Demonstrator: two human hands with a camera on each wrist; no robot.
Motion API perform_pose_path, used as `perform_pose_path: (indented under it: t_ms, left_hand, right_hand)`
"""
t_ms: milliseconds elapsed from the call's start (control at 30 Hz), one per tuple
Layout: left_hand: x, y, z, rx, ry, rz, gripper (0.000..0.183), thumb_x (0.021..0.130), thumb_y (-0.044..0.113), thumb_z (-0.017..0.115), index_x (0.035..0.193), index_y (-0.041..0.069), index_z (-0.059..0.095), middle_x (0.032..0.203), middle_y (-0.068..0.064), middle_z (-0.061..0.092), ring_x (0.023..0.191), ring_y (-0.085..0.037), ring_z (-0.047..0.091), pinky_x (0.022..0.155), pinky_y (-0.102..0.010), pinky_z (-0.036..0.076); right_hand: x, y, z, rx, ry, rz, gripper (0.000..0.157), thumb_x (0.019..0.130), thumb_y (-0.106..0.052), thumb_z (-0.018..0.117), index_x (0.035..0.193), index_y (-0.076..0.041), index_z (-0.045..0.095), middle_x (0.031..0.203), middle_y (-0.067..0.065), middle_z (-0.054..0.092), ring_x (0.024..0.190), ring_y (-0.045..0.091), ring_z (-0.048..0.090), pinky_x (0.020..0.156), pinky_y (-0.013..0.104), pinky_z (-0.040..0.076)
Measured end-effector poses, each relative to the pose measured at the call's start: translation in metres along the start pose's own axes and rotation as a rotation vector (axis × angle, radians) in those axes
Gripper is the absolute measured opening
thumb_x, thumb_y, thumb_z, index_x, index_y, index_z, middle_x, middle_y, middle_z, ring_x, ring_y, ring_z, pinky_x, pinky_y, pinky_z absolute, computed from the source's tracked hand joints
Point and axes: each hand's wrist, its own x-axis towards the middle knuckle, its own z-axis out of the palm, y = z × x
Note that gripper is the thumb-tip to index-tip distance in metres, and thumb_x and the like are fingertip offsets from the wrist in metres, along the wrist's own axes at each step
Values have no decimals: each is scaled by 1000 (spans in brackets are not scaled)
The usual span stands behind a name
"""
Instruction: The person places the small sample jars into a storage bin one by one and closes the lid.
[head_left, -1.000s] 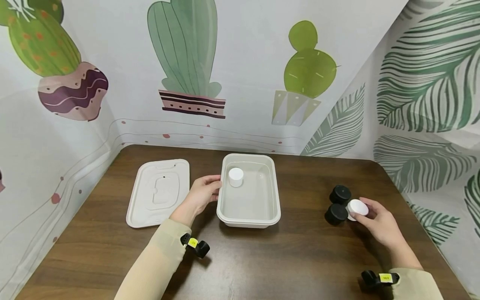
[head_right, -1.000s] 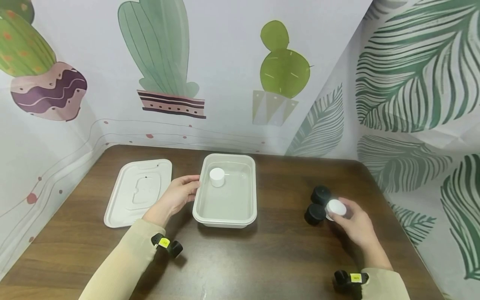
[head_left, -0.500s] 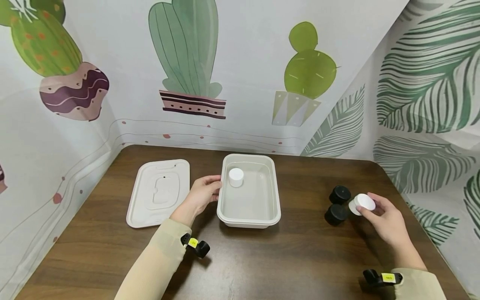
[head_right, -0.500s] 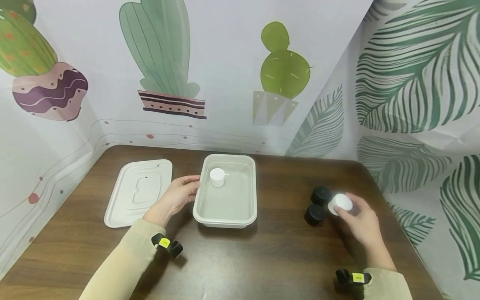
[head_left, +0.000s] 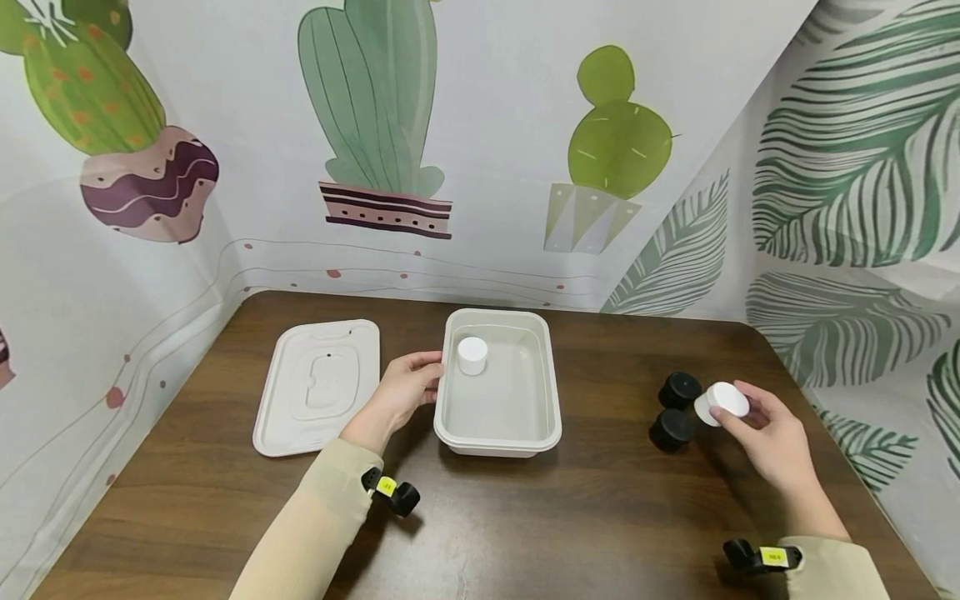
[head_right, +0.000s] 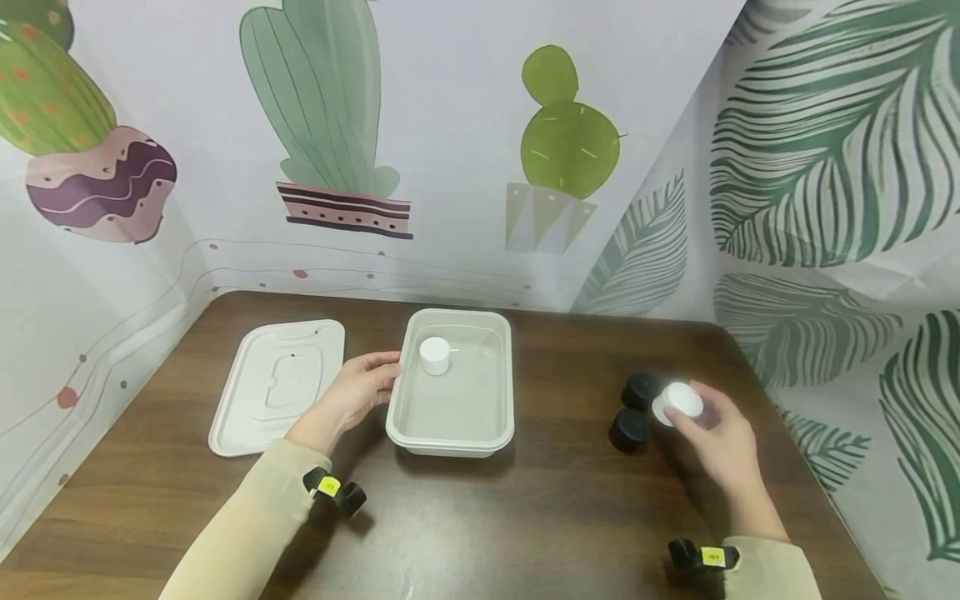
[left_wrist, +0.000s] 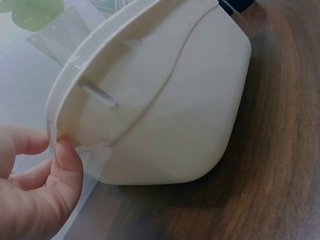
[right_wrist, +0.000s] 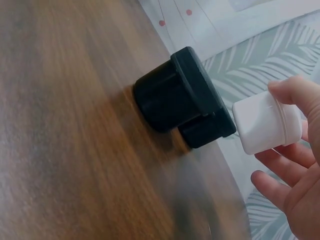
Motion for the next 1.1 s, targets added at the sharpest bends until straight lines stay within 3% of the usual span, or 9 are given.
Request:
perform_pose_path:
  t_ms: [400,933,1100]
  left_hand:
    - [-1,2,0,-32,-18,-7,38,92,2,52,128,-8,49,103,-17,61,72,-13,63,58,-21,51]
    - [-3,2,-1,-27,-23,-3,38,92,2,52,128,-8,49,108,-21,60,73,-13,63,59,-22,51]
    - [-2,2,-1,-19,-21,2,38,92,2,53,128,-8,49,110,-22,59,75,-14,63,60,-22,51]
  right_hand:
    - [2,-9,5,54,21,-31,53,82,-13,72,125,9,51,93,-36,43,80,-22,46,66,0,41]
    - [5,-17,11,78,13,-37,53,82,-14,73,125,8,51,91,-36,45,79,-21,48,65,1,43]
    - [9,-23,12,58,1,-31,54,82,-16,73,127,6,52,97,-23,51,79,-21,48,66,1,43]
